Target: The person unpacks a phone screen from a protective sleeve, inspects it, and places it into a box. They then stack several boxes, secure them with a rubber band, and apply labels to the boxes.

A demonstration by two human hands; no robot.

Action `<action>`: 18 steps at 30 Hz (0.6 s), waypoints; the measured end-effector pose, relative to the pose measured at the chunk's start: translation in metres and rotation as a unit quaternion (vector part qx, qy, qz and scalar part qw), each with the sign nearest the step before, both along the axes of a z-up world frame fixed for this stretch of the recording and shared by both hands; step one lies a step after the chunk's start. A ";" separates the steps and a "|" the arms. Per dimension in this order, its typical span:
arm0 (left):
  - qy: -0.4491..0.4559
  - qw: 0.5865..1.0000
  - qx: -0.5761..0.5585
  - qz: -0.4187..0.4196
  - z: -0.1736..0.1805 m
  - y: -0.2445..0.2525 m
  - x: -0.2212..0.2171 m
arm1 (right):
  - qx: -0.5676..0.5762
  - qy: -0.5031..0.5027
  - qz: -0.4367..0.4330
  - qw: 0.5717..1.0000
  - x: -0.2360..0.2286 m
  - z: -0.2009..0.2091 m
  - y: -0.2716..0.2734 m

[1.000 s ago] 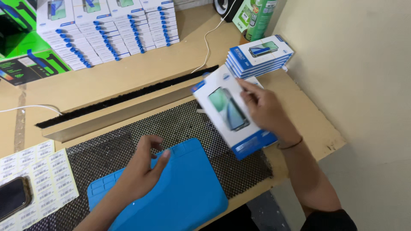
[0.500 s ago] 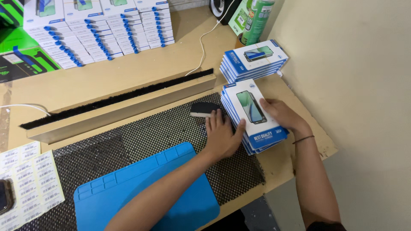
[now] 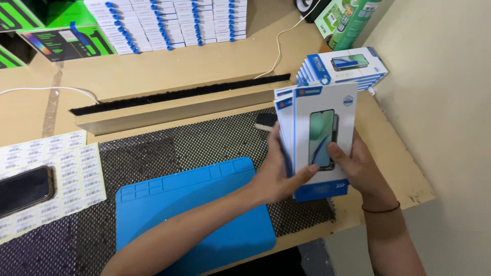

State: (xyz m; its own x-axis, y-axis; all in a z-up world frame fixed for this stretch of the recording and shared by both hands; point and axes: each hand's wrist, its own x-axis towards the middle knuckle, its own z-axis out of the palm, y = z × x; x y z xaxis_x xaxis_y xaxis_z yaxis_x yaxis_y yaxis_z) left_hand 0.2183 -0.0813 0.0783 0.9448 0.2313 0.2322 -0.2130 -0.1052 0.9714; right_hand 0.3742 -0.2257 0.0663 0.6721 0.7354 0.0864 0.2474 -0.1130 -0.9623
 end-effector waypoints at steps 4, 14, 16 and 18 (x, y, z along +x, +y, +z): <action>-0.054 0.997 -0.023 0.055 -0.021 0.036 -0.033 | 0.043 0.050 0.044 0.997 -0.050 0.009 0.044; 0.132 0.917 -0.196 0.322 -0.053 0.109 -0.130 | -0.021 0.275 0.167 0.946 -0.110 -0.030 0.158; 0.160 0.900 -0.187 0.359 -0.059 0.119 -0.138 | -0.042 0.298 0.165 0.939 -0.115 -0.033 0.165; 0.205 0.894 -0.120 0.381 -0.081 0.134 -0.141 | -0.070 0.308 0.140 0.938 -0.114 -0.039 0.166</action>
State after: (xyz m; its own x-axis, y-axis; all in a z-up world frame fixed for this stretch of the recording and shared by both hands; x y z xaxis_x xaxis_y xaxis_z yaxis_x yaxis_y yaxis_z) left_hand 0.0771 0.0525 -0.0031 0.4863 0.8401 -0.2403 0.2107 0.1542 0.9653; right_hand 0.2606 -0.0596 0.0269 0.3413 0.8662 -0.3651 -0.3124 -0.2618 -0.9132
